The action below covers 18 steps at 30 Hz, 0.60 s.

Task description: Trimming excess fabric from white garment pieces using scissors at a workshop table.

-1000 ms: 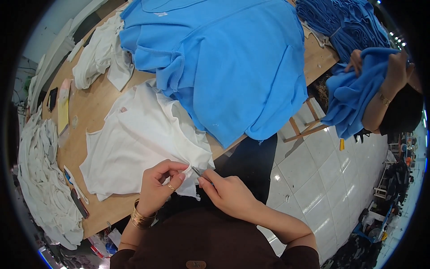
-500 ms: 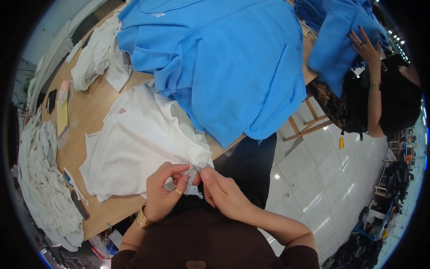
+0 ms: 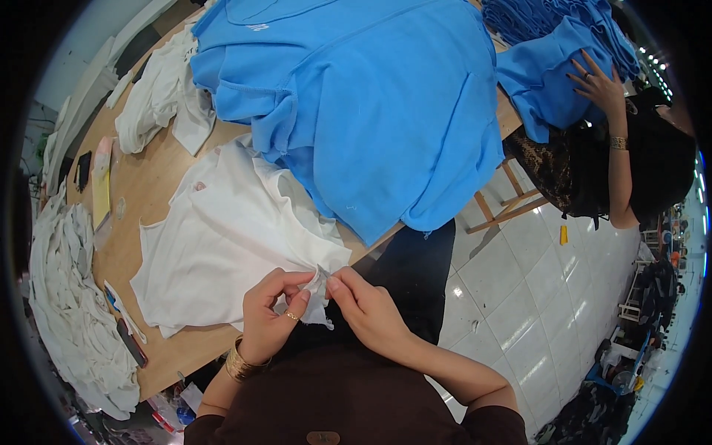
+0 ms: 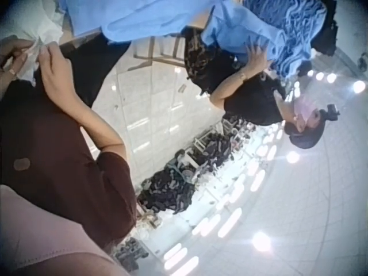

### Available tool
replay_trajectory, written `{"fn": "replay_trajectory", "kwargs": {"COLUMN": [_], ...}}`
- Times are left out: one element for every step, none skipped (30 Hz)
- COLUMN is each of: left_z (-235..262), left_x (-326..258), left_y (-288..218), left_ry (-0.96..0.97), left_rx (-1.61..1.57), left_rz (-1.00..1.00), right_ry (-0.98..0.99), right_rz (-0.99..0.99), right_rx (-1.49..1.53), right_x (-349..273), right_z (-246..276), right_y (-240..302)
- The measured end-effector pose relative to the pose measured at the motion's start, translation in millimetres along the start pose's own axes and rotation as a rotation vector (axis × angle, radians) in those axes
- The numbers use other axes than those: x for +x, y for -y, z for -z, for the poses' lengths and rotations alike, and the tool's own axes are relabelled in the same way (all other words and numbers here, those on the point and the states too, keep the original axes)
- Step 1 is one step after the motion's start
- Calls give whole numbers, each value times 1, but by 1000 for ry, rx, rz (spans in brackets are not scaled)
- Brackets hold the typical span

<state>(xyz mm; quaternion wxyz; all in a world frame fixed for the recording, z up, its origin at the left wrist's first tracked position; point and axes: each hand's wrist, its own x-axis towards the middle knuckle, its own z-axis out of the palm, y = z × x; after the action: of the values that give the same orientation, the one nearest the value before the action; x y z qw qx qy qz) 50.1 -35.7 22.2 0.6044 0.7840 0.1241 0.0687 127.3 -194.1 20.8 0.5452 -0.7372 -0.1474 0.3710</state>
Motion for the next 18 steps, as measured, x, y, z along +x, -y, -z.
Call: {"fn": "replay_trajectory", "kwargs": {"left_z": [0,1,1,2,2,2,1,0,0,0,0,0,0,0,1,1,1,1], "left_x": [-1,-1,-1,-1,-2,-1,-1,-1,-1,-1,-1,0,0,0,0,-1,-1,-1], "left_y": [1,1,1,1,1,0,-1,-2,-2,-2,-2,-2,-3,-4,-4,-3,-3,-2], "left_ry": [5,11,10,6,1,2,-1,-4,-3,-3,-3,-3,3,9,8,10,12,13], "left_rx": [-27,-54,-54,-58,-62,-61,-45,-28,-30,-12,5,6,17,29,29,56,82,82], "left_rz": [22,43,44,56,69,69,60,52,51,38,25,25,19,13,13,1,-11,-12], "right_ry": [-1,38,80,81,122,160,160,185,208,206,201,198,198,198,198,199,203,204], "right_rz": [0,-78,-157,-157,-173,-188,-188,-197,-206,-206,-223,-238,-238,-248,-260,-260,-257,-255], "right_rx": [0,127,254,253,243,233,234,221,207,206,209,212,213,213,213,213,217,220], "right_x": [1,2,2,1,-2,-4,-6,-7,-8,-7,-6,-5,-5,-6,-6,-6,-5,-5], "right_z": [2,6,9,11,13,15,15,15,16,15,15,15,15,15,15,15,15,15], "right_y": [1,4,7,10,15,19,23,26,28,27,25,24,24,26,26,26,26,26]}}
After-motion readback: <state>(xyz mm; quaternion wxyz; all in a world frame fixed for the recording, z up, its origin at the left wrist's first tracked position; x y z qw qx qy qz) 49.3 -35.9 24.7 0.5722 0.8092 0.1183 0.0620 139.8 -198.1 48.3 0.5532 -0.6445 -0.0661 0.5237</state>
